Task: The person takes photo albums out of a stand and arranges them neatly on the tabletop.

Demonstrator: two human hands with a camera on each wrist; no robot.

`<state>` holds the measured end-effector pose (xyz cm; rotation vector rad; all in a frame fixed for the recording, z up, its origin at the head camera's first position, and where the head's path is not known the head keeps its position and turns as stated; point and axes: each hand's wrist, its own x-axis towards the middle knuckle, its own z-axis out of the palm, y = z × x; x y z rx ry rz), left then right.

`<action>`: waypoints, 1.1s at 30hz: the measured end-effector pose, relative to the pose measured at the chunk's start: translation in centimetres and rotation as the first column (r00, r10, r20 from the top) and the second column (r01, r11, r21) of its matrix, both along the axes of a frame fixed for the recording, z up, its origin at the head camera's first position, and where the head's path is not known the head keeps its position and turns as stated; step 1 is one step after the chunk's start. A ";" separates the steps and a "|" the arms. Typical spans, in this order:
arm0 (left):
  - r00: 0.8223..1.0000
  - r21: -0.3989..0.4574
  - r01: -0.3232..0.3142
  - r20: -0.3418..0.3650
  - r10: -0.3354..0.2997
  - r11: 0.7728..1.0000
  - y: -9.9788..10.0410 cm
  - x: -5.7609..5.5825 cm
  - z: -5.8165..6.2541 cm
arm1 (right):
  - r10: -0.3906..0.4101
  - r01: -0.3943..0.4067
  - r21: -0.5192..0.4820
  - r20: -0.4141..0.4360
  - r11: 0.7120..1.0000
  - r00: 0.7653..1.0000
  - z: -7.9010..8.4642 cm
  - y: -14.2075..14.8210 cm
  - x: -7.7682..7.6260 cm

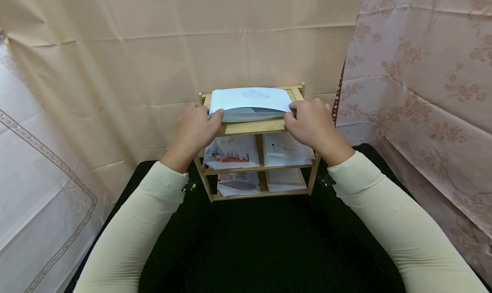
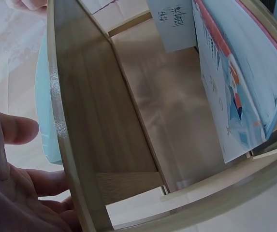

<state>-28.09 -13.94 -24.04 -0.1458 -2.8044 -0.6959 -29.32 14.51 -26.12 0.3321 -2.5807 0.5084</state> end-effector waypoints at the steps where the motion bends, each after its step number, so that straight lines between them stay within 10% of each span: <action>1: 1.000 0.024 0.003 -0.002 -0.003 1.000 0.0 0.1 0.0 | -0.001 0.001 -0.004 -0.004 1.000 1.000 0.0 0.0 0.0; 33: 0.992 0.236 0.096 -0.101 -0.074 0.967 -0.6 2.5 -0.8 | 0.017 -0.002 -0.201 0.072 0.980 0.997 -0.1 0.5 2.1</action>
